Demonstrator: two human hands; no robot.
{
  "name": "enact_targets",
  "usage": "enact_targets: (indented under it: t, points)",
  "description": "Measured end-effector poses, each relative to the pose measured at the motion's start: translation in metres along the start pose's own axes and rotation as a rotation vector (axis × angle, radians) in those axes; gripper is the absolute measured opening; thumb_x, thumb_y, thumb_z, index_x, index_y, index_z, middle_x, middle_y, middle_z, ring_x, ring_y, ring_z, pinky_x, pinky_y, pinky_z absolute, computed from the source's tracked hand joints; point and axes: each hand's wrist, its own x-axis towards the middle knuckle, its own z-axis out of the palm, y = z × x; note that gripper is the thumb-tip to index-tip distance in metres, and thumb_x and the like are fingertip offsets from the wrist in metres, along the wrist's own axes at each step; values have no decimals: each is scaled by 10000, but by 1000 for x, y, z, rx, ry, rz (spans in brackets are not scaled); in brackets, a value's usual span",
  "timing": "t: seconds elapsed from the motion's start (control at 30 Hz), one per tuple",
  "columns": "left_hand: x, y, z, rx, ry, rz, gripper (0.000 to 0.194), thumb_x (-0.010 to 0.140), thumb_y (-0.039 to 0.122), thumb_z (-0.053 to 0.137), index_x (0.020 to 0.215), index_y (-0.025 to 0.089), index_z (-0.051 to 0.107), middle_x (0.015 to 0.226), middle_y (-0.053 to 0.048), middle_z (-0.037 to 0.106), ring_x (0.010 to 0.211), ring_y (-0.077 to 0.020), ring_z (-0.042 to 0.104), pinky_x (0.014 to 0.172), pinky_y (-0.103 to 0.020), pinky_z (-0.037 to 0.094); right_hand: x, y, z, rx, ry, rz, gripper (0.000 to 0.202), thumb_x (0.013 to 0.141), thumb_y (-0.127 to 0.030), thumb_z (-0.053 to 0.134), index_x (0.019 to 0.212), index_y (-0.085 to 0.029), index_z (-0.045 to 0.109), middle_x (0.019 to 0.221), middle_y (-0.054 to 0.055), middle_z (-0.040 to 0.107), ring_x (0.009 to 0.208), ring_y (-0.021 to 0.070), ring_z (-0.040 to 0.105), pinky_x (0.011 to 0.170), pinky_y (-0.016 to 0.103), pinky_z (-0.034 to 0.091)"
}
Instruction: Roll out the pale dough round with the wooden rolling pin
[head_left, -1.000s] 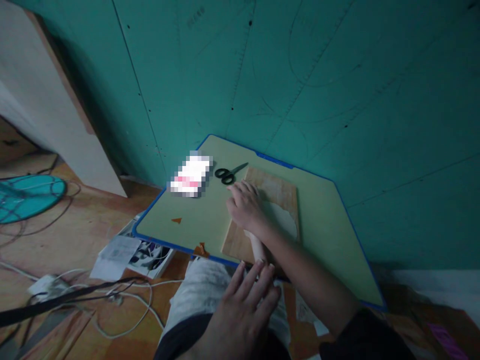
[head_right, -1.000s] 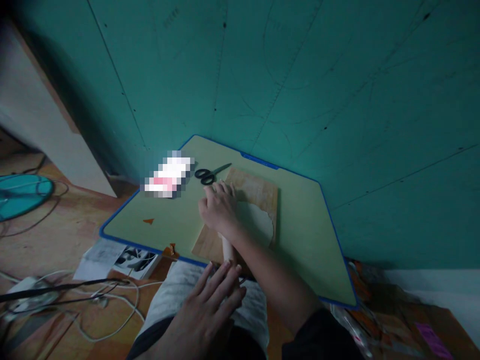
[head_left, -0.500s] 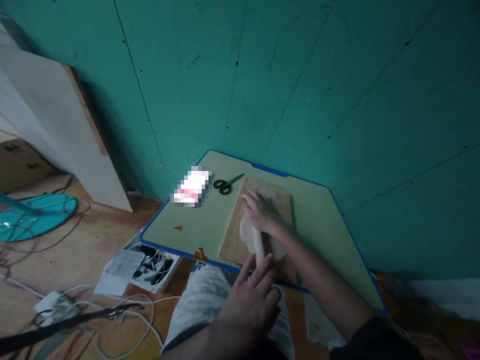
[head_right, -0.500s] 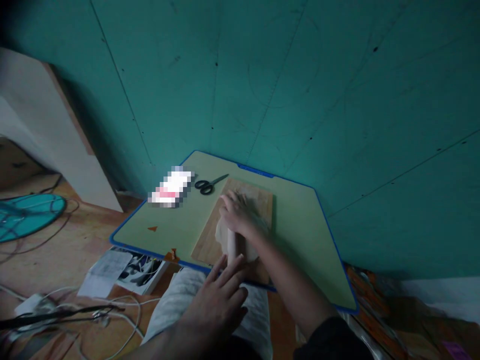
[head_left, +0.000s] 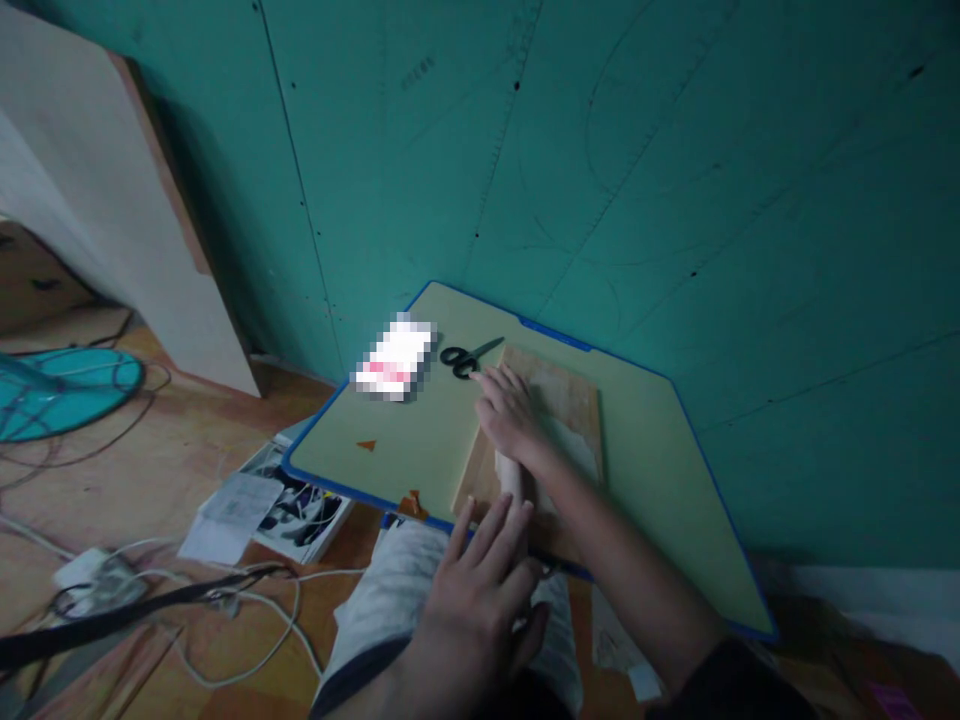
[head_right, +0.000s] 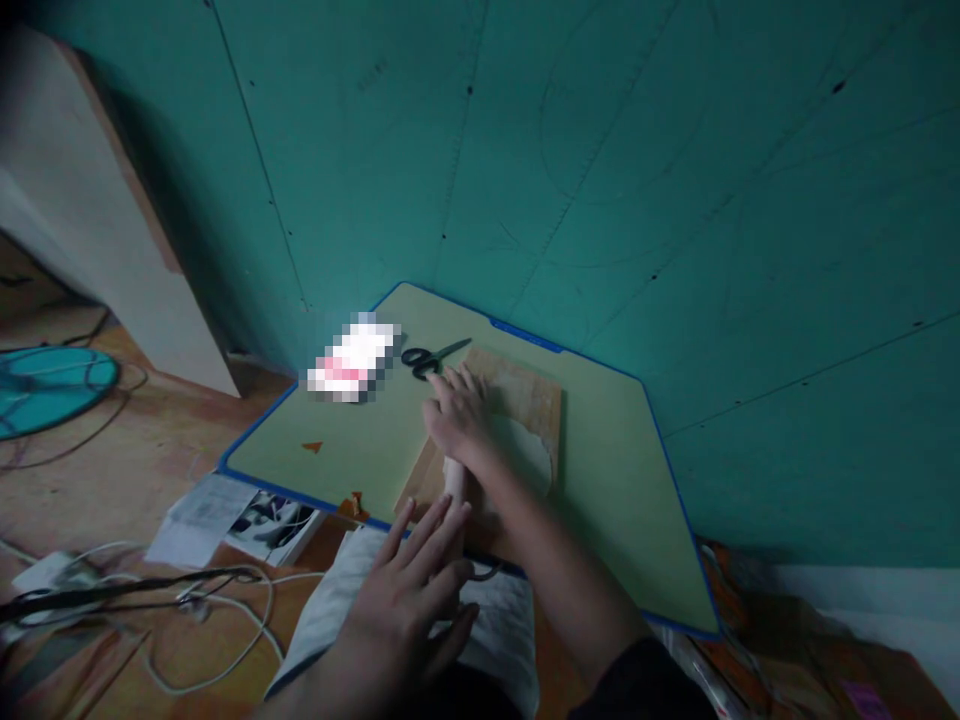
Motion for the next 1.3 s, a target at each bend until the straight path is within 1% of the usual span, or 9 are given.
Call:
enact_targets:
  t: [0.1,0.37,0.57,0.63,0.77,0.9,1.0,1.13,1.3]
  points:
    - [-4,-5,-4,57,14,8,196,848,195,567,1024,188,654,1494,-142,485,1431,-286,379,1176,-537,300,4,-11,2,-13,21,46,473,909,-229,387,1347,-209,564,1458,82,522,1427,292,328,1186,538,173]
    - [-8,-19,-26,92,15,31,414,825,111,514,1225,169,608,1451,-137,537,1439,-282,368,1186,-533,298,6,-25,3,1,77,157,410,903,-259,384,1253,-219,593,1367,112,584,1379,321,361,1156,607,173]
    - [-15,-29,-28,143,47,71,462,846,48,482,1293,138,548,1430,-163,550,1444,-251,362,1177,-501,329,8,-37,1,-22,73,181,351,907,-281,394,1170,-203,613,1332,146,596,1338,344,399,1131,646,171]
    - [-16,-32,-26,135,43,82,465,842,50,492,1299,126,539,1444,-179,532,1449,-262,352,1167,-502,346,9,-37,1,-13,83,175,334,911,-283,406,1155,-205,619,1310,143,610,1315,336,423,1127,626,201]
    - [-8,-28,-20,106,-7,127,439,811,79,514,1241,138,580,1488,-196,473,1466,-306,308,1138,-542,375,9,-24,2,4,97,89,350,915,-251,418,1196,-197,619,1254,119,642,1265,285,472,1115,501,294]
    - [9,-14,-5,37,-117,148,351,793,110,545,1128,168,634,1475,-161,498,1472,-305,293,1128,-534,396,6,0,-1,5,33,-47,413,896,-186,422,1269,-160,598,1329,121,607,1301,240,456,1130,418,300]
    - [23,-3,7,-6,-186,184,305,828,185,590,1128,173,645,1422,-118,552,1475,-314,277,1157,-528,361,-2,20,-11,21,-39,-33,455,906,-174,394,1326,-179,569,1444,114,528,1366,225,419,1156,449,268]
    - [38,5,15,-33,-230,221,286,889,250,584,1160,181,645,1334,-70,619,1435,-292,357,1206,-506,281,-16,42,-24,23,-122,46,526,928,-200,358,1441,-170,471,1551,111,411,1459,245,310,1198,505,171]
    - [38,7,11,-69,-267,176,385,865,232,596,1249,195,613,1412,-72,570,1447,-259,336,1203,-467,294,-20,46,-26,-14,-117,82,578,933,-216,352,1504,-133,383,1592,153,319,1500,268,216,1207,529,123]
